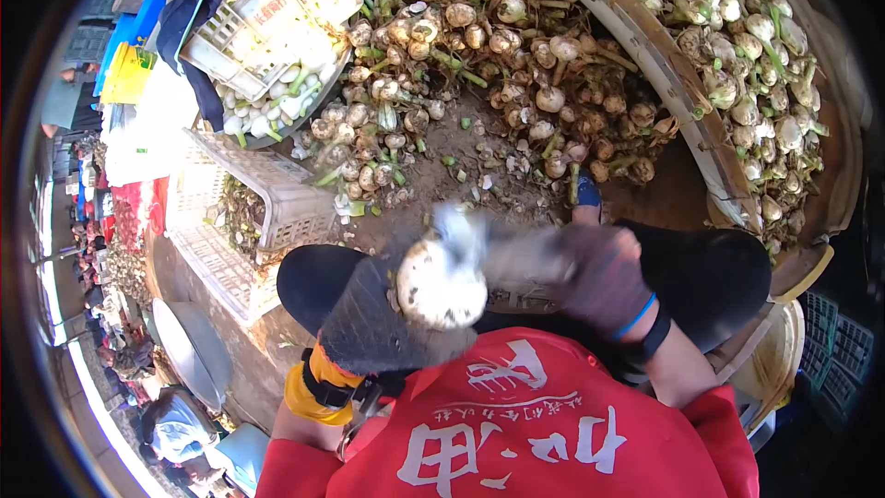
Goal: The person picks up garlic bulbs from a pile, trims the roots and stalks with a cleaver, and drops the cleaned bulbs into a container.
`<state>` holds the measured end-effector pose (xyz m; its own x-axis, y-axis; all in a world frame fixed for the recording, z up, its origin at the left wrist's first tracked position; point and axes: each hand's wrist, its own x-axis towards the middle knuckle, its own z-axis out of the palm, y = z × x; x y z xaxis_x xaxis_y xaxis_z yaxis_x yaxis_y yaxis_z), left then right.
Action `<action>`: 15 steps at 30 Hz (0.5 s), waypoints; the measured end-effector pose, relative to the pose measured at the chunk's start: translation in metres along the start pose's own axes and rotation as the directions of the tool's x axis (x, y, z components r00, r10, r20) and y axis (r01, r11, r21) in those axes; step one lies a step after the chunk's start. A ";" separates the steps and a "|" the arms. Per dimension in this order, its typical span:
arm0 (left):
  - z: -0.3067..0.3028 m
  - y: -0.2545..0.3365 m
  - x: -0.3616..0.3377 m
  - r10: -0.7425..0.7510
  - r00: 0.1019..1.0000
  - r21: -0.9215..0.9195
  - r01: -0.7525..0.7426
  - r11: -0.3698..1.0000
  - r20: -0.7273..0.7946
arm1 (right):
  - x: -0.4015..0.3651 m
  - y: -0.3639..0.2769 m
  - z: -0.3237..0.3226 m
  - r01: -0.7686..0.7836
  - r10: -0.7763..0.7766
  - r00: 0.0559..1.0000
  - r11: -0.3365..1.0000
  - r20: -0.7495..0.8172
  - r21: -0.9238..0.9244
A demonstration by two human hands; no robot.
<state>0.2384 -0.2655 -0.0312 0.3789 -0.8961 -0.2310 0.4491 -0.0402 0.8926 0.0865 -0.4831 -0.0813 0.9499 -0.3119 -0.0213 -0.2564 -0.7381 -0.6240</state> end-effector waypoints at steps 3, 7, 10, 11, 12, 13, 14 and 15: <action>0.004 -0.019 -0.010 -0.082 0.996 -0.030 0.081 0.996 -0.024 | -0.017 0.040 0.022 -0.166 0.188 0.966 0.977 -0.176 0.134; -0.016 -0.064 0.021 -0.342 0.914 -0.102 0.327 0.940 -0.218 | -0.045 0.019 0.057 -0.389 0.591 0.806 0.477 0.040 0.788; -0.047 -0.084 0.068 -0.573 0.709 -0.223 0.532 0.817 -0.411 | -0.039 0.028 0.057 -0.528 0.606 0.782 0.521 0.145 0.671; -0.052 -0.070 0.090 -0.445 0.780 -0.110 0.445 0.889 -0.440 | -0.039 0.039 0.063 -0.487 0.549 0.831 0.637 0.091 0.597; -0.053 -0.056 0.116 -0.372 0.853 -0.234 0.303 0.924 -0.365 | -0.038 0.047 0.068 -0.472 0.548 0.834 0.645 0.066 0.601; -0.028 -0.005 0.144 -0.295 0.907 -0.369 0.174 0.913 -0.302 | -0.041 0.052 0.073 -0.476 0.536 0.838 0.624 0.103 0.620; -0.006 0.031 0.153 -0.111 0.952 -0.334 0.010 0.943 -0.285 | -0.043 0.055 0.075 -0.481 0.522 0.841 0.604 0.141 0.635; 0.006 0.054 0.162 0.084 0.961 -0.304 -0.165 0.938 -0.263 | -0.042 0.054 0.075 -0.475 0.520 0.844 0.610 0.132 0.634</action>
<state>0.3186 -0.4153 -0.0183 0.6149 -0.7482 -0.2493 0.6047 0.2444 0.7581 0.0462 -0.4649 -0.1723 0.6916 -0.5684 -0.4457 -0.4945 0.0771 -0.8658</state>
